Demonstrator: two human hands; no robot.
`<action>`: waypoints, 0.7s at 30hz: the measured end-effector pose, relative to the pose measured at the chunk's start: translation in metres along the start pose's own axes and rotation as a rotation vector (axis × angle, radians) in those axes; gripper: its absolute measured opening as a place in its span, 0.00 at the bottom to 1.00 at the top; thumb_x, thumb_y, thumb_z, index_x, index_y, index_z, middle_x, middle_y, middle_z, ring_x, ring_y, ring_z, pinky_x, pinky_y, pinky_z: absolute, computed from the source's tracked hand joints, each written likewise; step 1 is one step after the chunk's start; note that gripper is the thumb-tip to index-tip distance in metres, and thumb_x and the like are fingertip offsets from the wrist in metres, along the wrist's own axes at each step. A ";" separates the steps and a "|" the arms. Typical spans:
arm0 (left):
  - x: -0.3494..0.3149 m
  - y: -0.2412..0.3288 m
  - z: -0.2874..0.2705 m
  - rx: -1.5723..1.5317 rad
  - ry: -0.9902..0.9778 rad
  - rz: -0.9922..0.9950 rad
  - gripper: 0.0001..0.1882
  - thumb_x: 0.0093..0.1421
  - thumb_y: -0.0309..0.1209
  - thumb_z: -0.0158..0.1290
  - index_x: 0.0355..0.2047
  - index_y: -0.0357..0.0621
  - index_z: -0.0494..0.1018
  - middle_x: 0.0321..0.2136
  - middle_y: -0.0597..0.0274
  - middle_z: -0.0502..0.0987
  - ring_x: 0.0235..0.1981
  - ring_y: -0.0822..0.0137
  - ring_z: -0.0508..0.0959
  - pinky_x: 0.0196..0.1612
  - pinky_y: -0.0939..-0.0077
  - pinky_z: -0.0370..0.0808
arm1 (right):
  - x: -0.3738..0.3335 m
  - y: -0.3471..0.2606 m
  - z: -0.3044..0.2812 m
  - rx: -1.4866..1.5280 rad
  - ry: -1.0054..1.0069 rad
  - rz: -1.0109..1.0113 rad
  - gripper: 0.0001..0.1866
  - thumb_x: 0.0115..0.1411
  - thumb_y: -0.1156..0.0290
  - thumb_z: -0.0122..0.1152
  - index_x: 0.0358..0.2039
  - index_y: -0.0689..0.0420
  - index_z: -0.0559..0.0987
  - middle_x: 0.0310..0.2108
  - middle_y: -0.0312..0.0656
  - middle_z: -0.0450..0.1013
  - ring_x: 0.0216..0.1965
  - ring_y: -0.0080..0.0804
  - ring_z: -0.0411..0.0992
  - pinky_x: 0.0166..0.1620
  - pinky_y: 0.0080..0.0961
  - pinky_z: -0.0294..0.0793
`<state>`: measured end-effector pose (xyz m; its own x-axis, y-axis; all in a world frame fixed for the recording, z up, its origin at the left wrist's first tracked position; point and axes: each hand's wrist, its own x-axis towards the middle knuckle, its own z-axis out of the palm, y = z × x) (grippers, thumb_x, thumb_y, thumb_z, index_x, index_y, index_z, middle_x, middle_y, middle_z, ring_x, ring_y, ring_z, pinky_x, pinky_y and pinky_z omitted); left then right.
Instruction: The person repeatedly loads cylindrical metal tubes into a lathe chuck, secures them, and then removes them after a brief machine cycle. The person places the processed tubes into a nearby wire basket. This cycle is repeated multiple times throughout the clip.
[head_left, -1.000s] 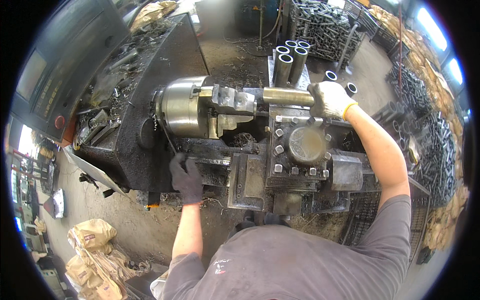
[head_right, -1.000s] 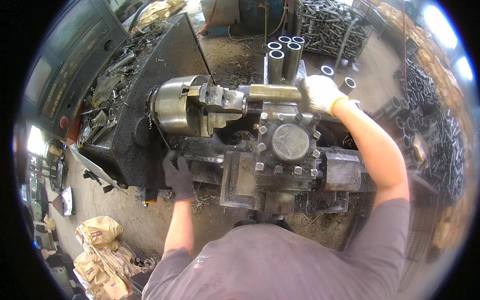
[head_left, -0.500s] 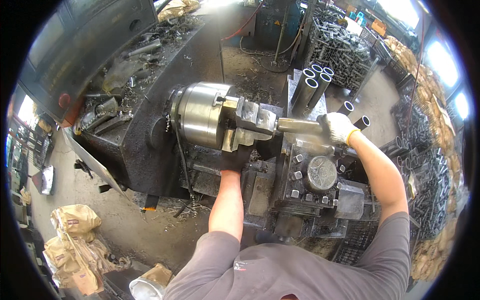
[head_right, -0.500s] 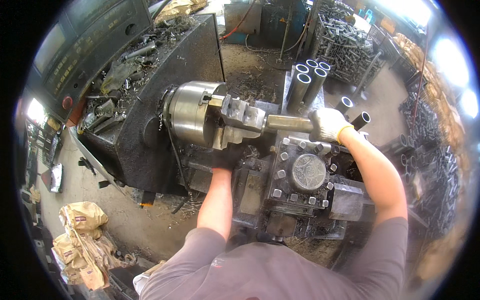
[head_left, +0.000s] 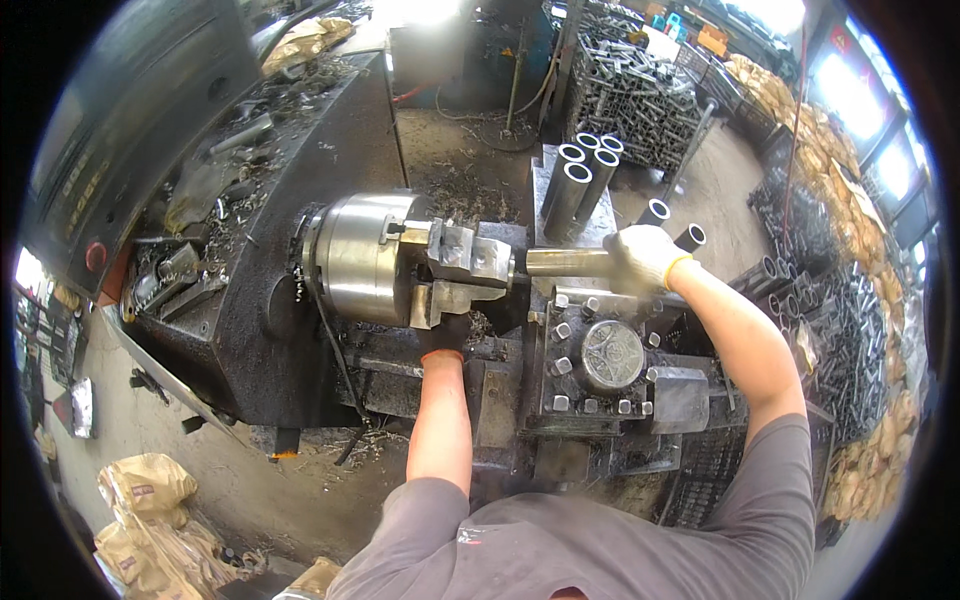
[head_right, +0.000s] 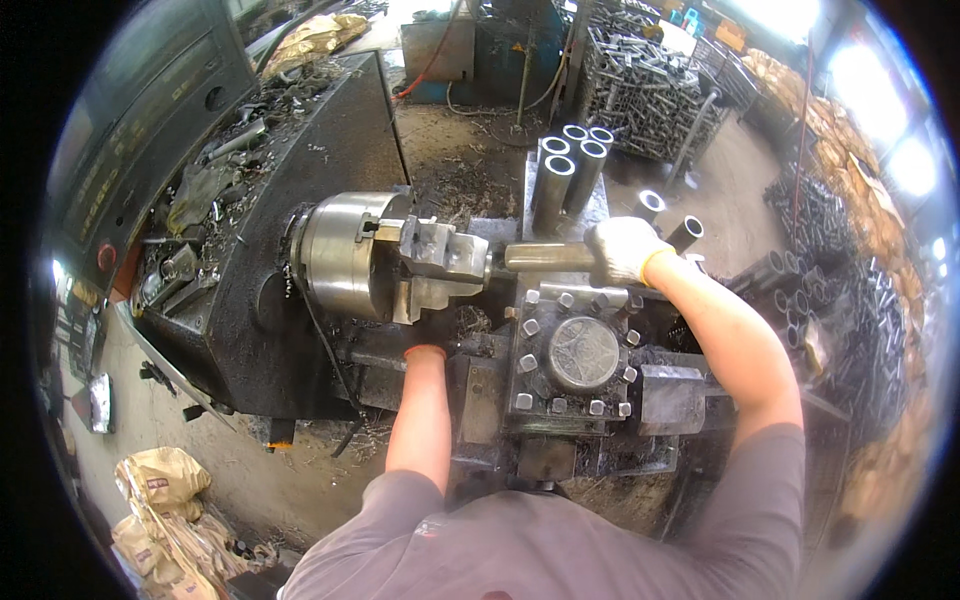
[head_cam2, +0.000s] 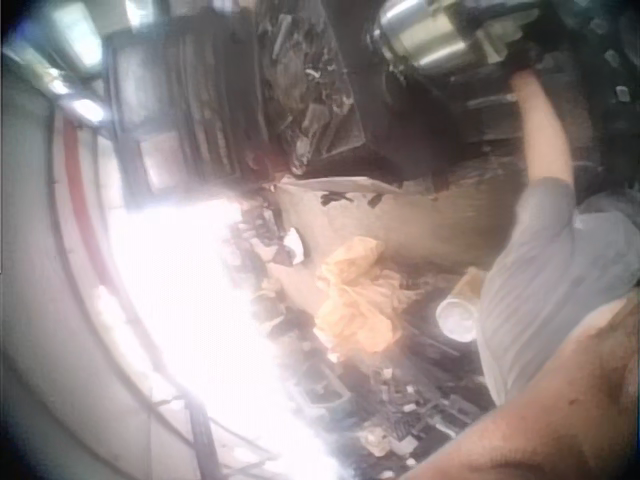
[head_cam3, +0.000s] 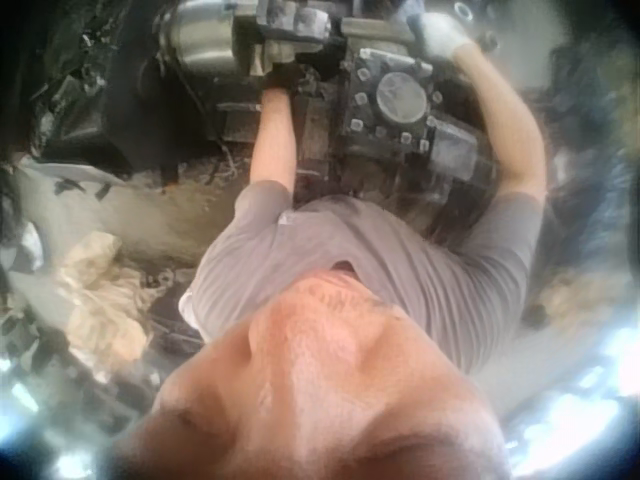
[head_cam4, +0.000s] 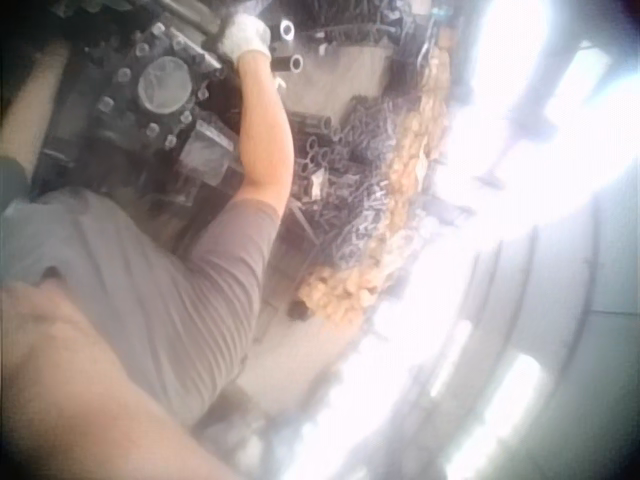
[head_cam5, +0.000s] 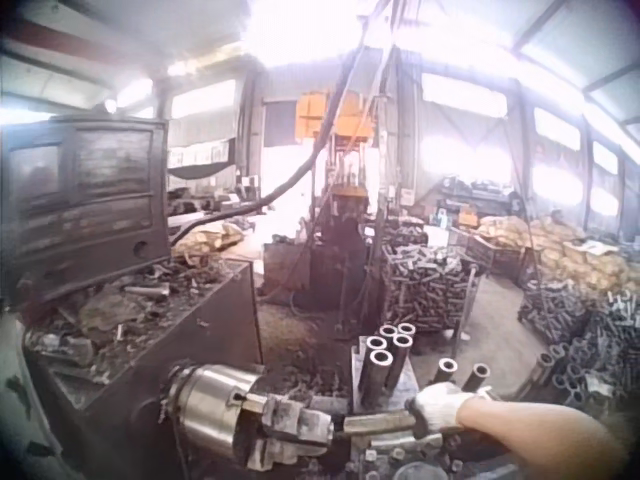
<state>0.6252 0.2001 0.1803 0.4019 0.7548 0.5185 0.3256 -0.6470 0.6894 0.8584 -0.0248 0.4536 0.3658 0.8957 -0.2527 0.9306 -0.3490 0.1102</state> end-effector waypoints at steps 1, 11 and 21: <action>-0.007 0.000 -0.006 -0.285 0.075 -0.224 0.19 0.70 0.42 0.53 0.54 0.46 0.80 0.53 0.54 0.82 0.54 0.53 0.80 0.56 0.56 0.78 | 0.001 -0.001 0.001 -0.033 -0.026 0.032 0.20 0.46 0.60 0.72 0.38 0.57 0.86 0.36 0.54 0.83 0.40 0.53 0.83 0.45 0.45 0.83; -0.053 0.051 -0.101 -0.956 0.551 -0.715 0.02 0.70 0.27 0.57 0.39 0.43 0.78 0.28 0.69 0.77 0.25 0.75 0.72 0.27 0.76 0.67 | 0.002 -0.015 0.014 0.104 0.020 -0.139 0.18 0.47 0.59 0.74 0.34 0.59 0.84 0.33 0.53 0.83 0.37 0.54 0.83 0.44 0.45 0.82; -0.163 -0.017 -0.209 -0.375 0.598 -1.001 0.04 0.69 0.29 0.57 0.40 0.42 0.77 0.27 0.62 0.80 0.27 0.69 0.78 0.31 0.73 0.76 | 0.024 0.008 0.058 0.293 0.065 -0.272 0.26 0.49 0.52 0.76 0.36 0.63 0.83 0.31 0.57 0.81 0.35 0.54 0.81 0.42 0.45 0.79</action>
<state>0.3754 0.1105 0.1902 -0.3726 0.8960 -0.2415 -0.0408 0.2441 0.9689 0.8750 -0.0223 0.3923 0.1134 0.9784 -0.1729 0.9603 -0.1526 -0.2337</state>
